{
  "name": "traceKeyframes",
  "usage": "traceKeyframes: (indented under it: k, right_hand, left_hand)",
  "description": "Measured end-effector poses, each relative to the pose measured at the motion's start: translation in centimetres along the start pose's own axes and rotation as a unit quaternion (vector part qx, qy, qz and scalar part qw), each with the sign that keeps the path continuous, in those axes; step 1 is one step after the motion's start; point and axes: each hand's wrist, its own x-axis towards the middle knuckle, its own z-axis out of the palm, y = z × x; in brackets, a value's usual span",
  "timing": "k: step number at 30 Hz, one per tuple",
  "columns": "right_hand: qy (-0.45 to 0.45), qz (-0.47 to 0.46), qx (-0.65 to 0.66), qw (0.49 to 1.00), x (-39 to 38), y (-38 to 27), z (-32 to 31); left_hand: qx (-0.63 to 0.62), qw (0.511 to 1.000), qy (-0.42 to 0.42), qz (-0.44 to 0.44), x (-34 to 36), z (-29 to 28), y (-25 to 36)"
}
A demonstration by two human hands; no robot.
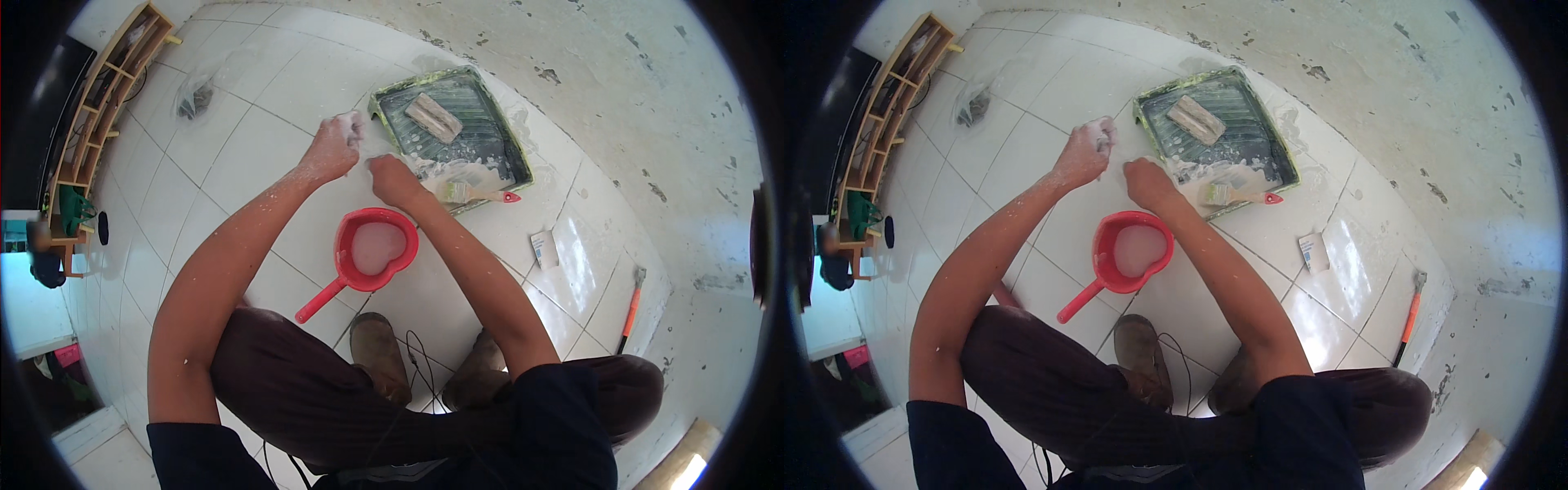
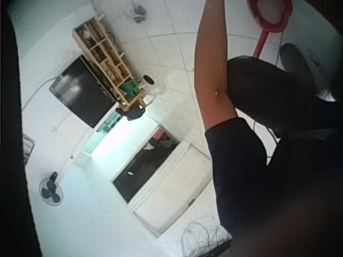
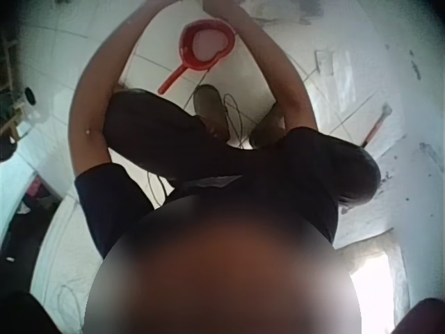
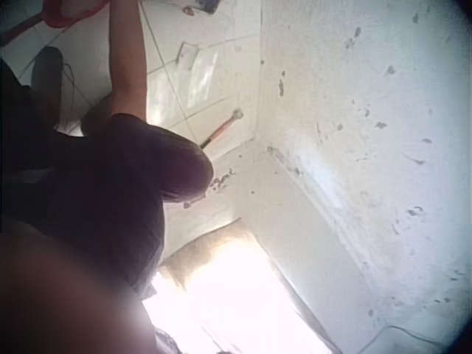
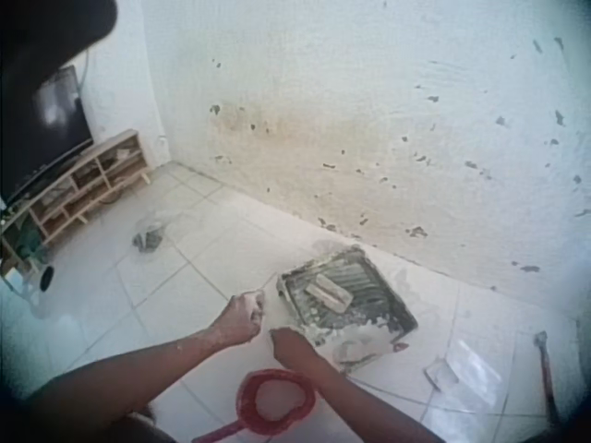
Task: The person applies plaster to a wall using a putty knife and a brush.
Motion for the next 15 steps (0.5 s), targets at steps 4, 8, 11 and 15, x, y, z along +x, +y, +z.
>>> traceKeyframes:
  k: [4,8,11,15]
  right_hand:
    - [0.033,-0.082,-0.070,0.994,1.9,-1.1,1.1]
    - [-0.073,-0.049,-0.133,0.987,2.8,-1.0,2.2]
    - [-0.086,-0.028,-0.137,0.986,2.0,-1.0,3.4]
    - [-0.123,-0.018,-0.168,0.978,1.9,-1.5,3.4]
  left_hand:
    - [0.045,0.986,0.079,0.137,-0.1,-0.4,-2.9]
    - [0.026,0.983,0.042,0.176,-0.3,-0.6,-3.4]
    - [0.066,0.987,-0.001,0.148,-0.8,-0.5,-3.1]
    - [0.102,0.986,-0.026,0.128,-1.3,-0.1,-3.5]
